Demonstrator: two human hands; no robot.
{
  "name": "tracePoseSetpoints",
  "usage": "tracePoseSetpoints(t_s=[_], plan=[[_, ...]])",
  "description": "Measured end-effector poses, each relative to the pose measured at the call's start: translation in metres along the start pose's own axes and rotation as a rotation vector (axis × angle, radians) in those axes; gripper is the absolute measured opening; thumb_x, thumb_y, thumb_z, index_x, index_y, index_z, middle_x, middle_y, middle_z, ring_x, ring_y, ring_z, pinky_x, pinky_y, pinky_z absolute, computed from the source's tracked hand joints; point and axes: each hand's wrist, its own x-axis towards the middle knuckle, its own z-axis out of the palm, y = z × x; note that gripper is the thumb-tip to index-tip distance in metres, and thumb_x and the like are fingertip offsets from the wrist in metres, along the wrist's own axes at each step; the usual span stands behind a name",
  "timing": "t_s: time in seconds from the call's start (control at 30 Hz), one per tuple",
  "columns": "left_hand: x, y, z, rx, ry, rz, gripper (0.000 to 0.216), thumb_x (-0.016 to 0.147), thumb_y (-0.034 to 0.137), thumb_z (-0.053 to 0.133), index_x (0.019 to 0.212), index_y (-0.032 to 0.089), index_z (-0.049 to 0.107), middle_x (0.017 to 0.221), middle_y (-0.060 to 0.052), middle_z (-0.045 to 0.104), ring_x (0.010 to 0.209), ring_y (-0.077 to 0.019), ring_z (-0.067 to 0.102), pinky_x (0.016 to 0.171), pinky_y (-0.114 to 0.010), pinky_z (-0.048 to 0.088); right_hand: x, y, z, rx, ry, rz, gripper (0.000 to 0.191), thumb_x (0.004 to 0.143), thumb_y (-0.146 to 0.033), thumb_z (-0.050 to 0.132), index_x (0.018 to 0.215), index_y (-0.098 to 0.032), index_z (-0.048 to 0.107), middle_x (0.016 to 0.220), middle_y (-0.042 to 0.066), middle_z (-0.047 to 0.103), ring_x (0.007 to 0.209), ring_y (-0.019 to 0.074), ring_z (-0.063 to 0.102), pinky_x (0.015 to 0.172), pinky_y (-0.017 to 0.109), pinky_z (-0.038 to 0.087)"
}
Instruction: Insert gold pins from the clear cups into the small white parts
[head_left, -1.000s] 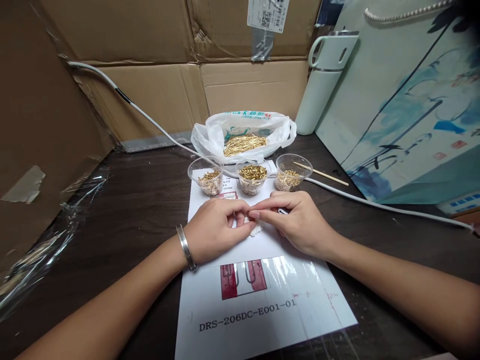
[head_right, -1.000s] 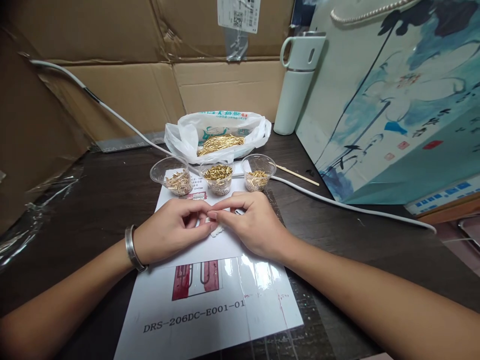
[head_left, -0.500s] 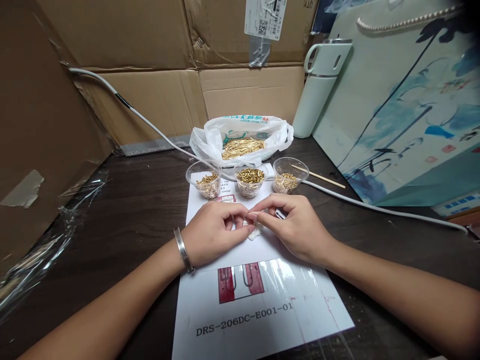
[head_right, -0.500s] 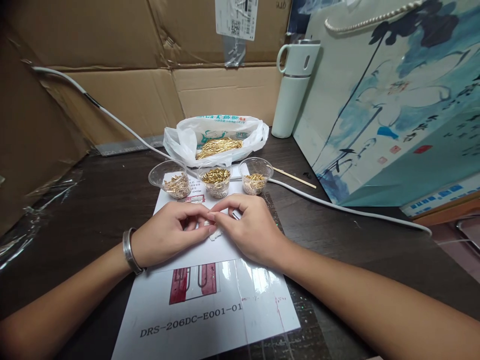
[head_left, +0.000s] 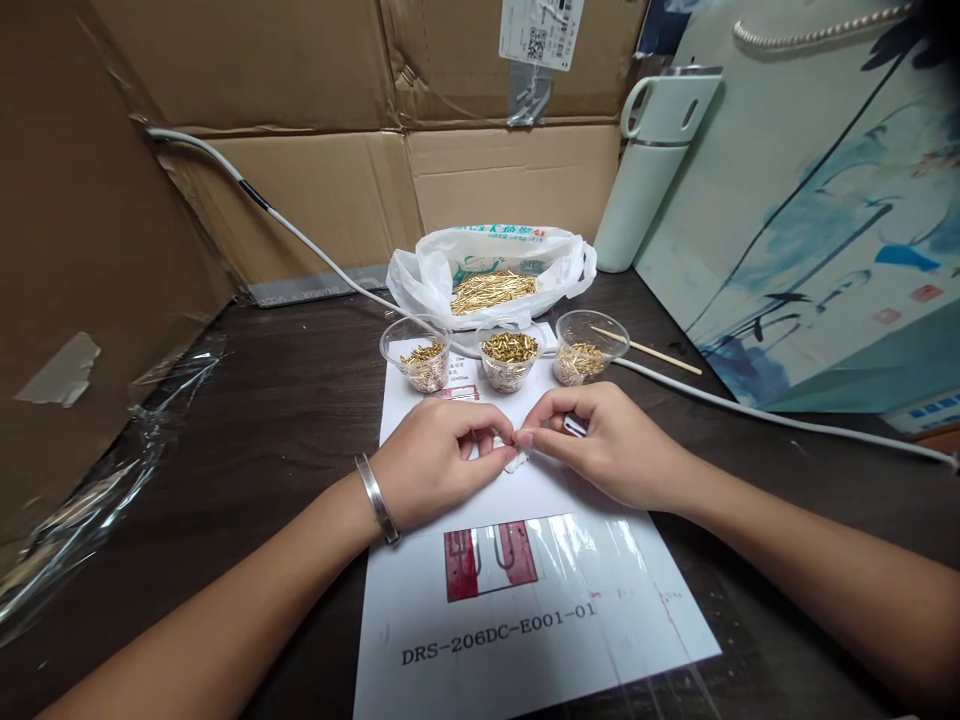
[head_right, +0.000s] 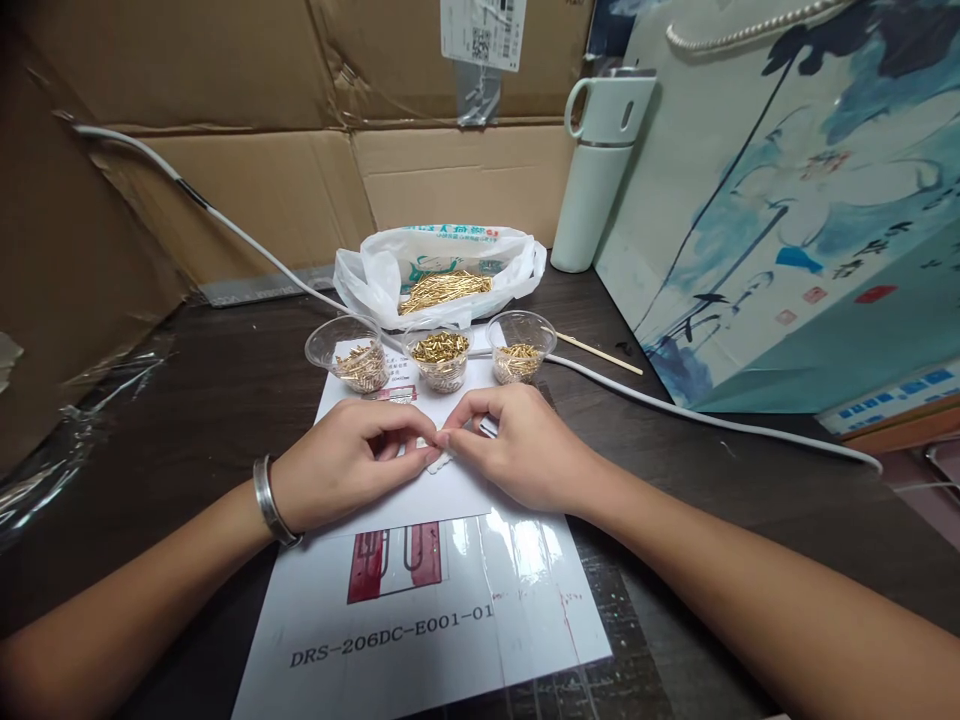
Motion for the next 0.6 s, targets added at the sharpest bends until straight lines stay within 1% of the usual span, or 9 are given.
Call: tracePoseSetpoints(t_s=[0.13,0.27,0.4,0.6], plan=[[-0.0008,-0.0006,0.0003,0.000,0.008,0.009,0.016,0.081,0.028,0.057,0.085,0.019,0.069,0.060,0.003,0.056,0.054,-0.0081,0.043,0.055,-0.022,0.033,0.0012,0.0005,-0.0007,0.003,-0.009,0.029,0.018,0.082,-0.031,0.058,0.072,-0.018,0.067,0.057,-0.004,0.053,0.058,0.0085,0.047,0.061,0.025,0.035],[0.0002,-0.0009,0.0003,0.003,0.018,0.016,0.017,0.081,0.029,0.057,0.085,0.019,0.069,0.060,0.002,0.056,0.054,-0.0083,0.044,0.055,-0.022,0.033,0.0016,0.0015,-0.0015,0.006,-0.018,0.012,0.017,0.081,-0.029,0.058,0.072,-0.018,0.067,0.053,-0.005,0.050,0.054,0.0085,0.046,0.060,0.026,0.035],[0.0011,-0.0007,-0.0002,0.006,0.013,0.024,0.016,0.080,0.028,0.057,0.085,0.019,0.069,0.061,0.002,0.057,0.055,-0.0086,0.045,0.056,-0.022,0.034,0.0014,0.0012,-0.0012,0.014,-0.025,0.009,0.016,0.081,-0.025,0.056,0.072,-0.018,0.067,0.053,-0.005,0.051,0.053,0.0082,0.046,0.060,0.025,0.035],[-0.0002,-0.0002,0.0001,0.021,0.012,0.019,0.017,0.081,0.028,0.056,0.086,0.019,0.070,0.060,0.002,0.057,0.054,-0.0087,0.044,0.056,-0.022,0.033,0.0009,0.0021,-0.0001,0.009,-0.021,0.017,0.016,0.081,-0.027,0.057,0.074,-0.018,0.068,0.055,-0.005,0.053,0.053,0.0077,0.046,0.059,0.024,0.034]])
